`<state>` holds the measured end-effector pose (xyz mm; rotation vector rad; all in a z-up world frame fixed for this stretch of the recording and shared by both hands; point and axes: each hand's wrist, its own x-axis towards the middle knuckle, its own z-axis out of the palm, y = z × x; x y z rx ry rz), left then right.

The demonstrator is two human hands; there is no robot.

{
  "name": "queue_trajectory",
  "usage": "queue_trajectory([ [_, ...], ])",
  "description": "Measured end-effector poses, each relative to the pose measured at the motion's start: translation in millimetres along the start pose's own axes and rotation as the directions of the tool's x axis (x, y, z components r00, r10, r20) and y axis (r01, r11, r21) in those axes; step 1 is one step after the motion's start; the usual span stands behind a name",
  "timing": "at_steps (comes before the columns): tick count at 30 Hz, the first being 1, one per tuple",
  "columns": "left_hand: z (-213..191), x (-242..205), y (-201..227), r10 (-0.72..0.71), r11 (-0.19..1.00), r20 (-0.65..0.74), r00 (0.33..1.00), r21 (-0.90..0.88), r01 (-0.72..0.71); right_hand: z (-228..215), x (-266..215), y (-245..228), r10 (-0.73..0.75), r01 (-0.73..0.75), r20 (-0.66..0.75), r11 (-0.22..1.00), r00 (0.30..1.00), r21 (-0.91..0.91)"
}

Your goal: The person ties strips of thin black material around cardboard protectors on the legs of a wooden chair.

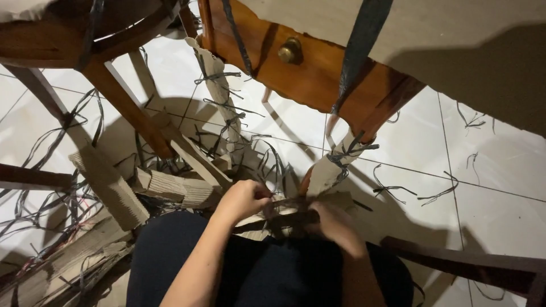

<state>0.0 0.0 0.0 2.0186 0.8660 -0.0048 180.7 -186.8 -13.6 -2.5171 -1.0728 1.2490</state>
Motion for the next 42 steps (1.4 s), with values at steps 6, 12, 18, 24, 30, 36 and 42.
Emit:
queue_trajectory([
  [6, 26, -3, 24, 0.184, 0.897, 0.029, 0.982, -0.414, -0.156, -10, -12, -19, -0.52, 0.582, -0.265, 0.748, 0.812, 0.319],
  [12, 41, 1, -4, 0.067, 0.646, -0.051, 0.996, -0.759, -0.082, 2, 13, 0, -0.446, 0.545, -0.314, 0.665, 0.838, 0.511],
  [18, 46, 2, -12, 0.035, 0.598, -0.115, 0.993, -0.794, -0.113, -10, 4, -2, -0.436, 0.479, -0.198, 0.817, 0.878, 0.322],
  [24, 51, 8, -14, 0.006, 0.515, -0.081, 0.997, -0.854, -0.072, 15, 75, 106, -0.083, 0.121, -0.245, 0.982, 0.966, 0.146],
  [30, 62, 22, -37, -0.046, 0.362, -0.024, 0.999, -0.932, -0.006, -8, 65, 118, 0.044, -0.051, -0.117, 0.997, 0.992, -0.06],
  [36, 63, 24, -43, -0.036, 0.273, -0.021, 0.999, -0.962, -0.01, -35, 14, 78, -0.113, 0.17, -0.199, 0.939, 0.973, 0.299],
  [42, 73, 21, -34, 0.016, 0.176, 0.005, 1.0, -0.984, 0.002, 0, 0, 10, -0.67, 0.74, -0.331, 0.53, 0.664, 0.414],
])
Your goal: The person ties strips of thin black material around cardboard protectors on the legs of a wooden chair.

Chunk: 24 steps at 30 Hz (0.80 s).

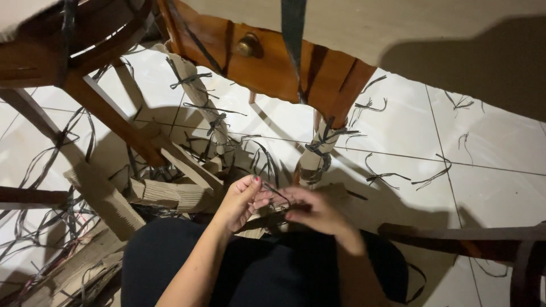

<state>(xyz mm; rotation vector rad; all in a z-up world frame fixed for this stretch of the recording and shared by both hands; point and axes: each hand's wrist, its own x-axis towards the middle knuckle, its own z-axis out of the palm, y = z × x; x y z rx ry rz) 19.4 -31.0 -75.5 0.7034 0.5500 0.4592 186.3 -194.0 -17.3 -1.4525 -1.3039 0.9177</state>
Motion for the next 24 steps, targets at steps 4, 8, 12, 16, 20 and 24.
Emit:
queue_trajectory([
  [4, -2, 0, 11, 0.064, 0.995, 0.003, 0.998, -0.072, -0.064, 10, 1, -7, 0.108, -0.114, 0.043, 0.98, 0.993, 0.165],
  [8, -3, -3, 20, 0.109, 0.993, -0.202, 0.973, -0.029, -0.118, -24, -9, 18, 0.383, -0.238, -0.19, 0.82, 0.904, 0.52],
  [12, 2, 0, 12, 0.214, 0.953, -0.168, 0.962, 0.253, -0.168, -63, -21, 23, 0.576, -0.676, -0.396, 0.714, 0.715, -0.182],
  [16, 41, 10, 8, 0.271, 0.744, 0.071, 0.96, 0.618, -0.255, -99, -40, 171, 0.56, -0.755, -0.563, 0.626, 0.608, -0.195],
  [20, 72, 40, -21, 0.202, 0.716, 0.195, 0.96, 0.639, -0.28, -59, -11, 35, 0.255, -0.512, -0.707, 0.841, 0.66, -0.175],
  [24, 84, 53, -19, 0.267, 0.607, 0.163, 0.95, 0.737, -0.297, -25, 13, -4, 0.217, -0.375, -0.697, 0.923, 0.683, -0.081],
])
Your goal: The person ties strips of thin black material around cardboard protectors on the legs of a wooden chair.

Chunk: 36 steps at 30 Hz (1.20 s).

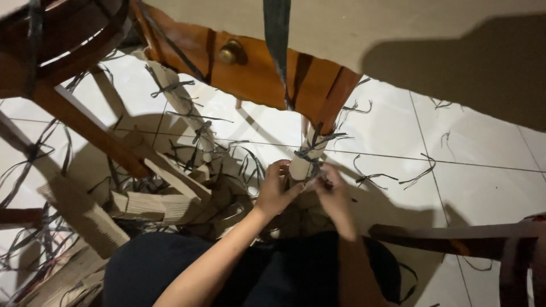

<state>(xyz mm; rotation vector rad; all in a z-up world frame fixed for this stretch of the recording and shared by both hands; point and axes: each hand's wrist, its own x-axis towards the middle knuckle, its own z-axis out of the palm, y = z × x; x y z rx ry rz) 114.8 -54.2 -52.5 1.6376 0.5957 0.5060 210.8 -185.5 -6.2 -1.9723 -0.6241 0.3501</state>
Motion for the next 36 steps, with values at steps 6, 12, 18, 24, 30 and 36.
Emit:
queue_trajectory([
  [6, 6, 3, -5, 0.021, 0.989, -0.038, 0.999, -0.144, -0.026, 29, 25, 17, 0.056, -0.062, 0.058, 0.992, 0.997, 0.112],
  [12, 4, 23, -48, 0.205, 0.978, -0.092, 0.974, -0.012, -0.207, 27, 32, 17, -0.021, 0.026, -0.04, 0.992, 0.999, 0.127],
  [18, 5, 31, -41, 0.188, 0.952, -0.184, 0.965, -0.207, -0.225, 22, 47, 58, 0.099, -0.084, -0.067, 0.976, 0.993, 0.201],
  [24, 12, 37, -52, 0.304, 0.935, -0.317, 0.898, -0.082, -0.345, -9, 33, -2, 0.274, -0.253, 0.032, 0.829, 0.961, 0.499],
  [30, 6, 35, -36, 0.394, 0.902, -0.328, 0.859, -0.042, -0.43, -8, 32, 4, 0.253, -0.229, -0.035, 0.92, 0.967, 0.319],
  [36, 5, 35, -41, 0.387, 0.895, -0.323, 0.864, -0.093, -0.436, 9, 32, 21, 0.284, -0.261, 0.032, 0.824, 0.958, 0.503],
])
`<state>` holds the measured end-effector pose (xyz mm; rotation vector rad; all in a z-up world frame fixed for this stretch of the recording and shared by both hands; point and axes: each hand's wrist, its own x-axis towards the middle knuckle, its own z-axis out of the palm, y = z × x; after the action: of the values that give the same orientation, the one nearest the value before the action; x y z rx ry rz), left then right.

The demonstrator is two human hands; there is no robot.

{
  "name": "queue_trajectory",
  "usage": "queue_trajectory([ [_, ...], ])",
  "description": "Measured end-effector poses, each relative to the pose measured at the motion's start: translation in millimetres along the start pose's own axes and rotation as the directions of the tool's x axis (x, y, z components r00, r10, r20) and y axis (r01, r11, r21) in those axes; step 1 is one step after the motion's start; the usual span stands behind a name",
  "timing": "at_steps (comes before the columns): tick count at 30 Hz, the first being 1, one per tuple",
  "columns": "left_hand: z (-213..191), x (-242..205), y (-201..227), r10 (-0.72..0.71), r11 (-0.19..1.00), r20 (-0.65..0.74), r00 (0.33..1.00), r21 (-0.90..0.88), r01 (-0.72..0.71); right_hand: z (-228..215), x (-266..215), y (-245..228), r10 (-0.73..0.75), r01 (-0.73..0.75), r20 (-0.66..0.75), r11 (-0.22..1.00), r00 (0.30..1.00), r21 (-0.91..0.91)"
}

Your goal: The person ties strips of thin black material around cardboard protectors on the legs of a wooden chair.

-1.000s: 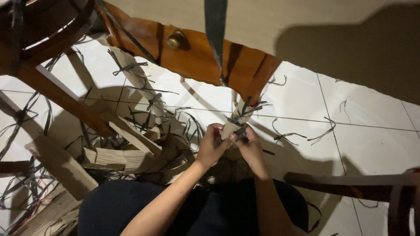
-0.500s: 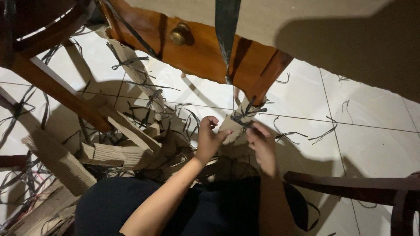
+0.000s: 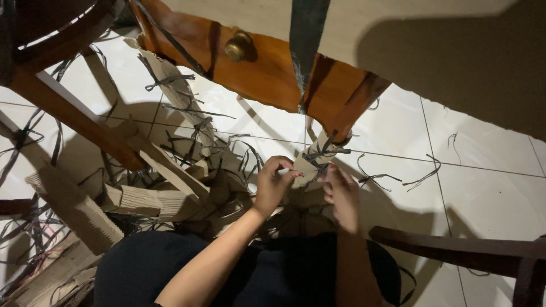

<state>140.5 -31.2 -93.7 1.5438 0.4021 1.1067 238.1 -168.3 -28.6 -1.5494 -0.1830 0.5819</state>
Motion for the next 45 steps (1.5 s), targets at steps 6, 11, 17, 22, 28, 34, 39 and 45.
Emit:
queue_trajectory([
  [6, 5, 0, 13, 0.114, 0.993, -0.033, 0.993, 0.033, -0.113, -24, 20, 7, -0.123, 0.143, -0.293, 0.989, 0.948, 0.047],
  [11, 7, -5, 6, 0.101, 0.994, -0.051, 0.994, 0.041, -0.099, -5, 6, 25, -0.2, 0.161, -0.238, 0.971, 0.95, -0.175],
  [17, 6, -4, 7, 0.09, 0.995, -0.058, 0.994, 0.043, -0.088, 39, 7, 65, -0.373, 0.332, -0.112, 0.903, 0.921, -0.273],
  [22, 3, -2, 11, 0.07, 0.998, -0.058, 0.996, 0.008, -0.069, 43, 4, 56, -0.349, 0.313, -0.098, 0.91, 0.932, -0.271],
  [28, 5, -5, 2, -0.097, 0.989, -0.107, 0.989, -0.121, 0.084, 50, -18, 17, -0.264, 0.257, -0.028, 0.955, 0.964, -0.149],
  [34, 6, 4, -39, -0.185, 0.937, 0.053, 0.981, -0.292, 0.192, 54, 4, 12, -0.408, 0.431, 0.177, 0.896, 0.895, -0.112],
  [39, -11, 19, 4, -0.244, 0.855, 0.242, 0.939, -0.404, 0.326, 40, 32, 36, -0.463, 0.509, 0.222, 0.822, 0.858, -0.255],
  [45, -15, 16, 12, -0.261, 0.822, 0.267, 0.928, -0.442, 0.358, 39, 28, 24, -0.416, 0.457, 0.226, 0.872, 0.881, -0.178],
])
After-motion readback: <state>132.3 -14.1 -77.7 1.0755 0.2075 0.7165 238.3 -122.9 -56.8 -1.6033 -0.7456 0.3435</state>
